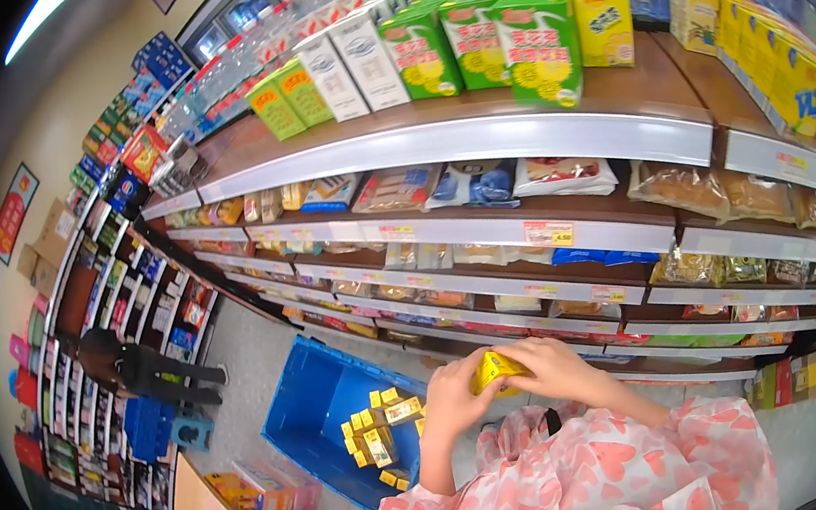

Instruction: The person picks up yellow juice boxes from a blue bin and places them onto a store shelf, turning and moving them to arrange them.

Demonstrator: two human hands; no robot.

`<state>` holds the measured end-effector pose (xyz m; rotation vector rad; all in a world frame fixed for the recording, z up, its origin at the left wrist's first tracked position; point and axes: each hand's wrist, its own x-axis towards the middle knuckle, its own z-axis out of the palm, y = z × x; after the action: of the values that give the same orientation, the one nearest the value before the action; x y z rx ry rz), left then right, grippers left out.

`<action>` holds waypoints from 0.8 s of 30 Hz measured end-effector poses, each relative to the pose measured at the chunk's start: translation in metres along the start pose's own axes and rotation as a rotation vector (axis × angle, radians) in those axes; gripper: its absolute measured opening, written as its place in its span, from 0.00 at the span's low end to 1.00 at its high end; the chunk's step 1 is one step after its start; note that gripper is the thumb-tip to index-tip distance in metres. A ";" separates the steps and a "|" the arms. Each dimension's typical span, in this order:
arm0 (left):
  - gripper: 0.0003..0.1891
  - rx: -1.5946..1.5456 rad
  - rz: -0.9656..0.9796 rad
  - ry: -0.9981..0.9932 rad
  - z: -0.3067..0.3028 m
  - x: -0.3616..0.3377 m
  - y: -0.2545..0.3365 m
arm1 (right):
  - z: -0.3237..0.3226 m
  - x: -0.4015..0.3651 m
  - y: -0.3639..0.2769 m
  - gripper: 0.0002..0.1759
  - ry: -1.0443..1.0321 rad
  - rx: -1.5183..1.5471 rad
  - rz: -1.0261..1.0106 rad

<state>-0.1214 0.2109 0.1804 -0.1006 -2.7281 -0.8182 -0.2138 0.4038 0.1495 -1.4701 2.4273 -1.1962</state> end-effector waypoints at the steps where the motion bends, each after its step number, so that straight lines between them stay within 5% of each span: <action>1: 0.27 0.005 0.045 -0.007 -0.003 0.007 0.009 | -0.010 -0.002 -0.002 0.31 0.006 -0.041 0.017; 9: 0.26 0.055 0.378 -0.006 -0.057 0.073 0.084 | -0.114 -0.004 -0.041 0.29 0.219 -0.168 -0.062; 15: 0.33 -0.062 0.735 0.296 -0.089 0.133 0.145 | -0.210 0.004 -0.073 0.29 0.602 -0.364 -0.290; 18: 0.41 -0.234 0.718 0.433 -0.091 0.168 0.161 | -0.252 0.010 -0.077 0.30 0.800 -0.480 -0.322; 24: 0.39 -0.195 0.809 0.303 -0.072 0.211 0.176 | -0.325 0.035 -0.075 0.30 0.973 -0.199 -0.254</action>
<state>-0.2786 0.3153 0.3928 -0.9571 -2.0294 -0.7526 -0.3145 0.5483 0.4352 -1.4946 3.0428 -2.1890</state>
